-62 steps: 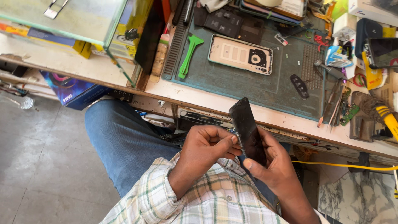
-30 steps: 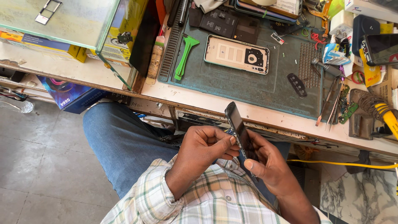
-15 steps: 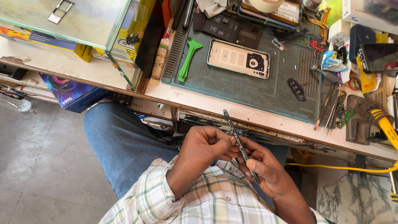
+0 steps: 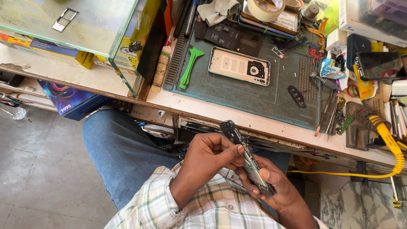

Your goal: The person uses a metal prying tool to separate the screen from the smartphone frame, then removes the back cover to expose the internal battery and components. The person handles the phone and tools throughout the clip.

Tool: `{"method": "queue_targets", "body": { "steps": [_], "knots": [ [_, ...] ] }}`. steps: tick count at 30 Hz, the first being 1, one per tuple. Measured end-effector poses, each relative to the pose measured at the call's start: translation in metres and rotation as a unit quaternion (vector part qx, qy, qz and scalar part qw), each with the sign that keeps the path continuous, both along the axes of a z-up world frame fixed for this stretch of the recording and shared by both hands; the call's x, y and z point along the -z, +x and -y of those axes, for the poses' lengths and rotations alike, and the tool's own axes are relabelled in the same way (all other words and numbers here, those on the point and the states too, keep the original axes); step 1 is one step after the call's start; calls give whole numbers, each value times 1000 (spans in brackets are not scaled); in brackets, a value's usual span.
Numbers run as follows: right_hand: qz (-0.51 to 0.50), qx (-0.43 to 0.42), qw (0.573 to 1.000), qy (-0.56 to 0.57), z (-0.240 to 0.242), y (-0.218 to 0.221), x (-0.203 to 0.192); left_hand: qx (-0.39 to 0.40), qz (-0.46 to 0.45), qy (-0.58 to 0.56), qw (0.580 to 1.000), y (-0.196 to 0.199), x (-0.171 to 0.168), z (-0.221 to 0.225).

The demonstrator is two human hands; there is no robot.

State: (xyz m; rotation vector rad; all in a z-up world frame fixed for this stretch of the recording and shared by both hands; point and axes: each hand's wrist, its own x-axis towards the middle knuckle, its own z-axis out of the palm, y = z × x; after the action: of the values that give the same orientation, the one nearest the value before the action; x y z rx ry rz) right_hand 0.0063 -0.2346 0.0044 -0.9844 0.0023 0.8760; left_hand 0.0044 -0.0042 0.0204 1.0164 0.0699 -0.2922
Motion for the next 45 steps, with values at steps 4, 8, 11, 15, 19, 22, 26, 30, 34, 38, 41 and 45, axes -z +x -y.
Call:
{"method": "queue_targets", "body": {
  "steps": [4, 8, 11, 15, 19, 22, 26, 30, 34, 38, 41, 45],
  "knots": [
    [-64, -19, 996, 61, 5, 0, 8, -10, -18, 43, 999, 0, -3, -1],
    [-91, -26, 989, 117, 7, -2, 15, -20, -25, 62, 998, -1, -5, 1],
    [-93, -17, 986, 141, 6, -4, 19, -25, -30, 76, 996, -1, -4, 1],
    [-93, -17, 986, 135, 7, -4, 21, -29, -36, 84, 995, -2, -3, 2],
    [-53, -5, 997, 55, 8, -3, 16, -30, -26, 76, 996, -4, -3, 2],
    [-10, 8, 999, 34, 5, -3, 12, -33, -24, 59, 997, -5, -5, 1],
    [28, 22, 999, 21, 2, -2, 7, -51, -10, 56, 997, -8, -7, 1],
    [-50, 30, 996, 71, -4, -4, -1, -120, 81, 156, 977, -12, -2, 1],
    [-130, -22, 971, 201, -13, -4, -12, -213, 87, 120, 966, -6, 0, 4],
    [-150, -28, 960, 234, -16, -4, -10, -145, 76, 115, 980, -7, -7, 1],
    [-147, -29, 968, 204, -12, -4, 0, -133, 108, 129, 977, -7, -11, -3],
    [-106, -49, 984, 134, 2, -1, 11, -75, 123, 140, 980, -6, -13, -9]
  ]
}}
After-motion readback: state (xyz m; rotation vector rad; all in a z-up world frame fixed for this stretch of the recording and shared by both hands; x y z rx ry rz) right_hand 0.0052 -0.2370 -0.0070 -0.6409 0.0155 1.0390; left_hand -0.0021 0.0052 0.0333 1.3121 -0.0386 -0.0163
